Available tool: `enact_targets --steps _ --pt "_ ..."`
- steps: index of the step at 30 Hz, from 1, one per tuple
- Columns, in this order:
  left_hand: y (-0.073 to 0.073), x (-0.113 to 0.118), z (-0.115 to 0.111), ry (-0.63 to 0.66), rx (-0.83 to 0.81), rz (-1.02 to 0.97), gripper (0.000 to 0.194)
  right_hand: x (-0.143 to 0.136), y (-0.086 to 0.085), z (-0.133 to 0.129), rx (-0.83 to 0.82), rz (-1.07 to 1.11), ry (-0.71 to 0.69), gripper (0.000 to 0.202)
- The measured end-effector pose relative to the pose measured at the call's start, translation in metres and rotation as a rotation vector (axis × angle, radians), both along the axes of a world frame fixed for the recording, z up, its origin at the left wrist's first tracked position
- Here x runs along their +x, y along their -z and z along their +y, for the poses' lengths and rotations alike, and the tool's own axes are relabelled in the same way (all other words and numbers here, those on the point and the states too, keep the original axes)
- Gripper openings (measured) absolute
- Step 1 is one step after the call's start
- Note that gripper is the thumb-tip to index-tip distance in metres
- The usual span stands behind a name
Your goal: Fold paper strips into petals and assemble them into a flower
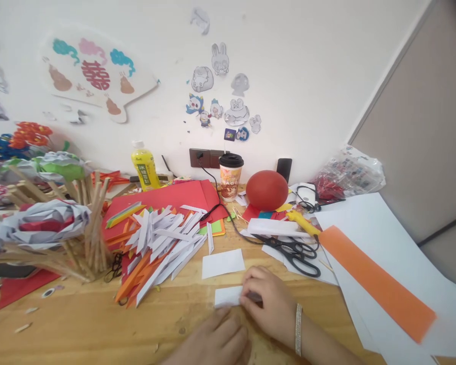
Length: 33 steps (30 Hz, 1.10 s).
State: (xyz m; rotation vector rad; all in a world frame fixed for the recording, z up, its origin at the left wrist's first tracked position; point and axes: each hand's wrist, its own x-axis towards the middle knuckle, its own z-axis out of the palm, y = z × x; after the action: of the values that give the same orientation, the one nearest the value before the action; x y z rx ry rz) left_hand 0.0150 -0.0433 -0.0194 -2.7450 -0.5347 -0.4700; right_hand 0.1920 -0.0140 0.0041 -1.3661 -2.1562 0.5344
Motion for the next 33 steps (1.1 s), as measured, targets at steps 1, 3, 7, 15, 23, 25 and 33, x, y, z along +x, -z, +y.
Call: enact_targets --steps 1,3,7,15,23,25,33 --pt "0.005 0.0 0.003 -0.038 0.011 -0.027 0.017 -0.001 0.0 0.001 -0.017 0.013 0.012 0.014" --pt "0.007 -0.001 0.006 -0.096 0.015 -0.035 0.026 -0.002 0.001 0.004 -0.038 0.029 0.017 0.013" --pt "-0.007 -0.004 0.006 -0.121 0.006 0.056 0.038 0.001 0.002 0.008 -0.075 0.01 0.041 0.012" --pt "-0.012 -0.004 0.002 -0.18 -0.132 0.149 0.041 0.004 0.003 0.013 -0.055 -0.025 0.024 0.009" --pt "-0.003 -0.005 0.003 -0.157 -0.158 0.077 0.041 0.004 0.008 0.014 -0.008 -0.04 0.014 0.012" --pt "0.004 -0.006 0.003 -0.154 -0.151 0.045 0.041 0.004 0.009 0.014 -0.005 -0.045 0.011 0.012" --pt "-0.001 -0.008 0.005 -0.123 -0.106 0.037 0.04 0.007 0.007 0.015 0.008 -0.11 0.035 0.012"
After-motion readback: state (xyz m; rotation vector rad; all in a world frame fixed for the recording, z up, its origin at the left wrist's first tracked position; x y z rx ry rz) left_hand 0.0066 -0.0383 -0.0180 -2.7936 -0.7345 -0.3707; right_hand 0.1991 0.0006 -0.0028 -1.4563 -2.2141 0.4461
